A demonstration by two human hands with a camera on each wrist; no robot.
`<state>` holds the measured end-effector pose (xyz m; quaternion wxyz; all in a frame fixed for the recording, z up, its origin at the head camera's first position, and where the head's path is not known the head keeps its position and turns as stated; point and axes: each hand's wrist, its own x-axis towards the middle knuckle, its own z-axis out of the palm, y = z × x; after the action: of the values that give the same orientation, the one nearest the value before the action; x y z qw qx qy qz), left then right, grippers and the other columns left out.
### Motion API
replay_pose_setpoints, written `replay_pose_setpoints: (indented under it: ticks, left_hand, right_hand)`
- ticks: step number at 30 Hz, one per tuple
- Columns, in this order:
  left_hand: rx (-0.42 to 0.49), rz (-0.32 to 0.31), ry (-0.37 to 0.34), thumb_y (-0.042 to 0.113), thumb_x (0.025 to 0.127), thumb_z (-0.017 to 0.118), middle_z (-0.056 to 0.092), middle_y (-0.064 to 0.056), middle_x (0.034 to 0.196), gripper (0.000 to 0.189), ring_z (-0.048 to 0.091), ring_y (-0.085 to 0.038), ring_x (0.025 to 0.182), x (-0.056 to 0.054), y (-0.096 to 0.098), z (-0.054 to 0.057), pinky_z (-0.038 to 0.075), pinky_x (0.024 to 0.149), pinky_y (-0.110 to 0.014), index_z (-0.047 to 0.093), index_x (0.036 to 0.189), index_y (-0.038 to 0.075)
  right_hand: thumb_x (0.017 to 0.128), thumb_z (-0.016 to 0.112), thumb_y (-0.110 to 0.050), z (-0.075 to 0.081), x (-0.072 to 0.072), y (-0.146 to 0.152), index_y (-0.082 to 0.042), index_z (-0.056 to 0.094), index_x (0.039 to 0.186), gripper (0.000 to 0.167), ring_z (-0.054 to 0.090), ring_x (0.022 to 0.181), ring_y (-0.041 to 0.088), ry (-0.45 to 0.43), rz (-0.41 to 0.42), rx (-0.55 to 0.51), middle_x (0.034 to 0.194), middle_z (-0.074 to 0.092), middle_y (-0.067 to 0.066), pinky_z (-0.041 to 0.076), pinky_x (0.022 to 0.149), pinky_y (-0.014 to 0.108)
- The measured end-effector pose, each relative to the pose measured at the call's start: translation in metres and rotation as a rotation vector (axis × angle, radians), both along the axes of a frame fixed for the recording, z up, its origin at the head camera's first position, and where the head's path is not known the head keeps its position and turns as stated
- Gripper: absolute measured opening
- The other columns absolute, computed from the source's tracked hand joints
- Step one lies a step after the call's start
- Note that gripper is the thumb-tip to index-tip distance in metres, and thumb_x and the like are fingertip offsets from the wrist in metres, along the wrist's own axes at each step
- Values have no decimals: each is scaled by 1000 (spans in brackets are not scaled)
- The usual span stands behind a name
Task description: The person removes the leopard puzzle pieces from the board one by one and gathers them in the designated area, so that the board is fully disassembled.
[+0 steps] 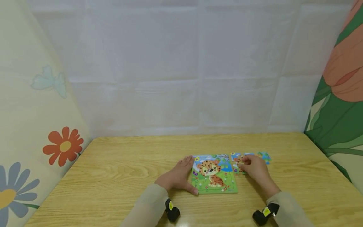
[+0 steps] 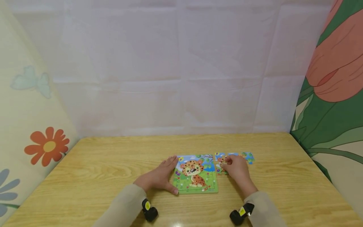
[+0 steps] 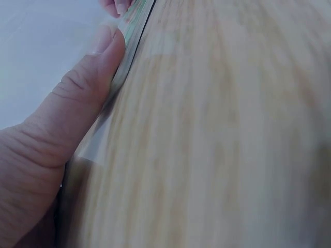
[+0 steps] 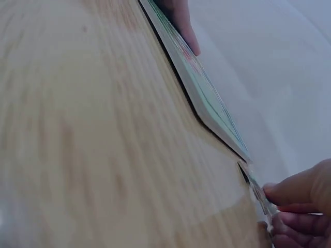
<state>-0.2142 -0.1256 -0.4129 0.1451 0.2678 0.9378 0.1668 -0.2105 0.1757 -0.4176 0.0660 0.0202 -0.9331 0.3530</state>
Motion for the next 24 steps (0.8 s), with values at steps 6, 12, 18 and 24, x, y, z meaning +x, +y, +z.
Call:
replay_pose_setpoints:
  ticks: [6, 12, 18, 24]
  left_hand:
    - [-2, 2, -3, 58, 60, 78, 6, -18, 154, 125, 5, -30, 142, 0, 0, 1, 7, 116, -44, 12, 147, -2]
    - [6, 0, -5, 56, 60, 79, 6, -18, 154, 124, 5, -30, 142, 2, 1, 2, 7, 116, -44, 12, 147, -2]
    - [0, -2, -1, 56, 60, 79, 6, -18, 154, 124, 5, -30, 142, 1, 1, 1, 7, 116, -44, 12, 147, -2]
    - [-5, 2, -7, 57, 60, 79, 5, -17, 155, 124, 4, -30, 143, 1, 0, 1, 7, 116, -44, 11, 147, -1]
  right_hand:
    - [76, 72, -12, 0, 0, -1, -1, 65, 83, 15, 53, 67, 16, 4, 18, 28, 72, 61, 3, 45, 60, 32]
    - [76, 71, -12, -1, -1, 0, 0, 66, 87, 17, 54, 70, 17, -24, 8, 0, 74, 62, 4, 47, 63, 33]
    - [79, 65, -13, 0, -2, 2, 2, 65, 92, 20, 59, 79, 24, -28, -16, -51, 85, 66, 12, 50, 69, 38]
    - [86, 63, -16, 5, -4, 1, 0, 66, 97, 20, 59, 79, 21, -33, -13, -133, 89, 66, 12, 49, 65, 30]
